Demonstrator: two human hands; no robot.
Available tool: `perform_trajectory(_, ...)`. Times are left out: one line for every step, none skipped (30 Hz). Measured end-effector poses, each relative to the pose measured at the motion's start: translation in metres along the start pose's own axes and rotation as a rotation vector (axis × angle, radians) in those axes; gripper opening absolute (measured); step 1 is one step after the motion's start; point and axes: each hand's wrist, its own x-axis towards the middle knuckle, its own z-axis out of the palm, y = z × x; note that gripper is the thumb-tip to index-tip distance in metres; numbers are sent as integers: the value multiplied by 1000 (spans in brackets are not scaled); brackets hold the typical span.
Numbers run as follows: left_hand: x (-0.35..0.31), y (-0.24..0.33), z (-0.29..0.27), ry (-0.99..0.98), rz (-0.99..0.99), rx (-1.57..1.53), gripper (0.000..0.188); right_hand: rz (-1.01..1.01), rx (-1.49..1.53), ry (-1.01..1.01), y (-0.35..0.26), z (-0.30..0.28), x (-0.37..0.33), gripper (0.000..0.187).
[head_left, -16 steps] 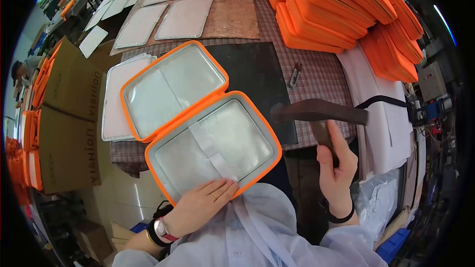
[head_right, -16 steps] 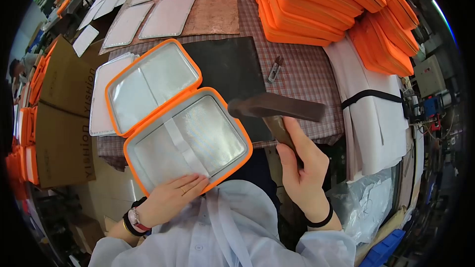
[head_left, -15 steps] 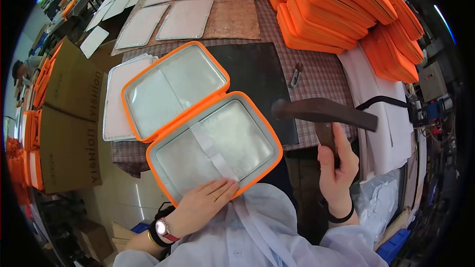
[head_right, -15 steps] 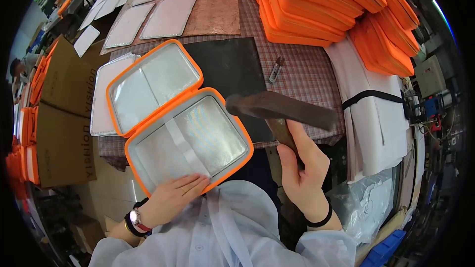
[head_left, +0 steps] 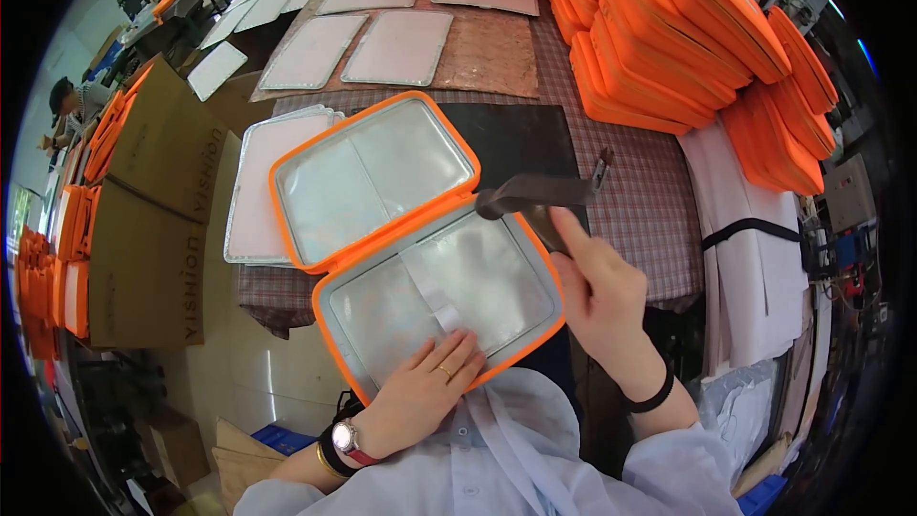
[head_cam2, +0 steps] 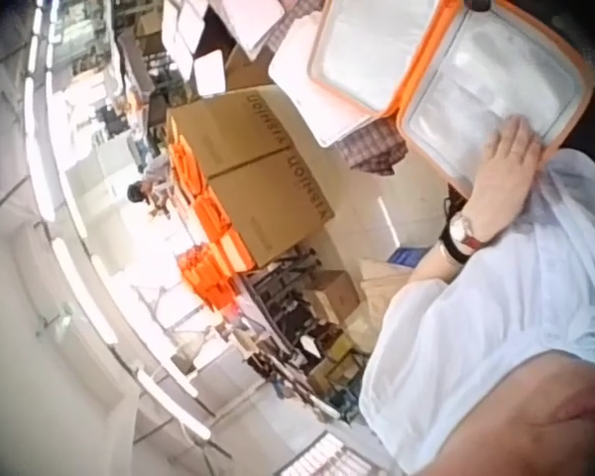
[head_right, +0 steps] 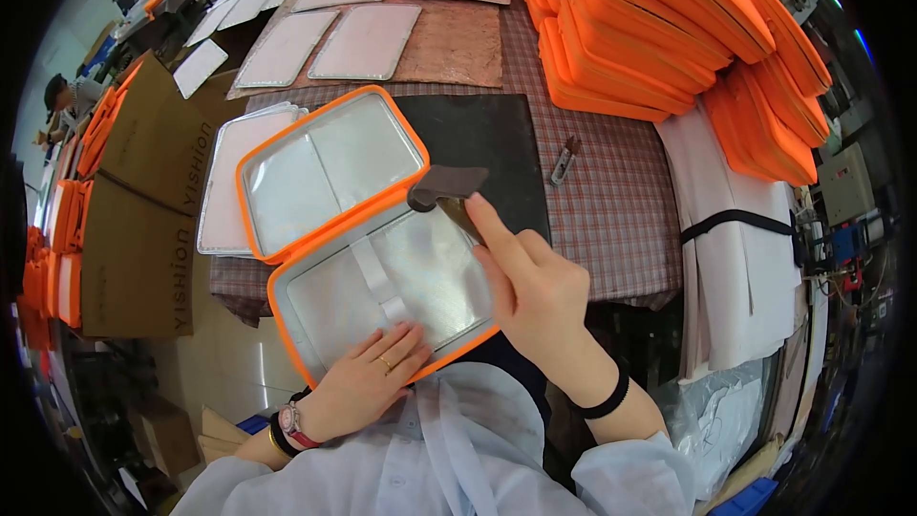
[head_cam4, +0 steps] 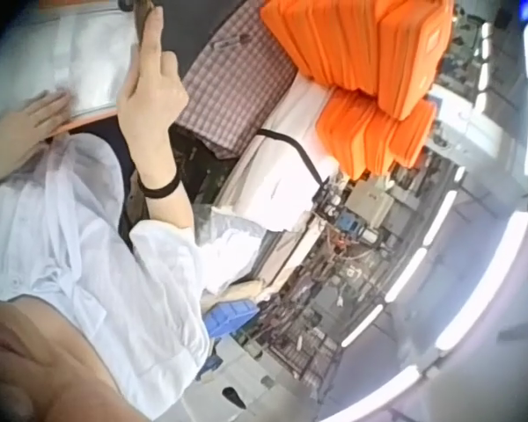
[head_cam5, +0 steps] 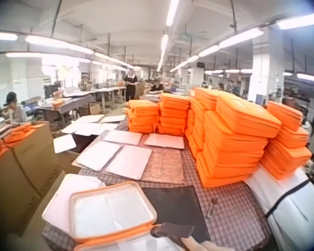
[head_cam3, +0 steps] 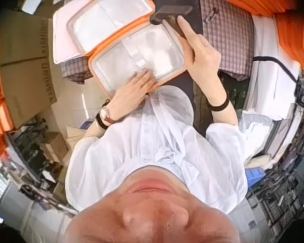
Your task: Assemble the inner lining and components of an orange first aid or emergency kit bag.
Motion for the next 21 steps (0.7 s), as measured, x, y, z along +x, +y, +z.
perform_trajectory(0,0,2,11,20,44,68,2,-40,-15,2,10,-2,54)
perform_trajectory(0,0,4,18,17,53,68,16,-275,-208,2,24,-1,54)
perform_trajectory(0,1,6,16,17,59,68,8,-275,-198,6,27,2,54)
perform_trajectory(2,-1,6,14,18,63,68,8,-271,-208,8,26,7,53)
perform_trajectory(4,-4,5,23,13,69,68,4,-267,-222,11,26,15,53)
perform_trajectory(-2,-3,-1,7,13,-14,66,47,-183,-228,3,17,22,51)
perform_trajectory(-10,-2,-6,-8,13,-98,64,40,-171,-233,-4,9,24,51)
perform_trajectory(-16,-7,-15,-6,6,-93,64,47,-94,-141,-9,2,24,51)
perform_trajectory(-23,-13,-25,70,4,-235,61,62,-25,-52,-10,-3,21,52)
perform_trajectory(-30,-21,-35,145,3,-377,57,78,29,2,-10,1,13,52)
perform_trajectory(-37,-29,-45,245,-79,-398,55,87,16,7,-5,10,7,52)
perform_trajectory(-41,-36,-53,343,-154,-423,52,68,-91,-67,3,22,-2,52)
perform_trajectory(-45,-47,-55,469,-282,-394,51,46,-184,-142,8,34,-8,53)
perform_trajectory(-44,-59,-57,601,-405,-358,50,43,-209,-169,9,37,-5,53)
perform_trajectory(-45,-66,-50,772,-585,-509,46,38,-200,-159,8,36,5,53)
perform_trajectory(-46,-80,-44,822,-635,-346,42,36,-172,-175,4,27,15,53)
perform_trajectory(-50,-92,-36,861,-684,-192,37,39,-149,-200,-1,17,19,53)
perform_trajectory(-52,-100,-29,859,-686,-184,37,30,-119,-131,-3,10,19,53)
perform_trajectory(-54,-105,-20,866,-720,-330,36,31,-110,-131,-2,14,15,53)
perform_trajectory(-53,-108,-15,867,-747,-483,35,74,-62,-64,-1,16,9,53)
perform_trajectory(-54,-102,-15,876,-739,-483,35,105,-22,11,-6,13,3,53)
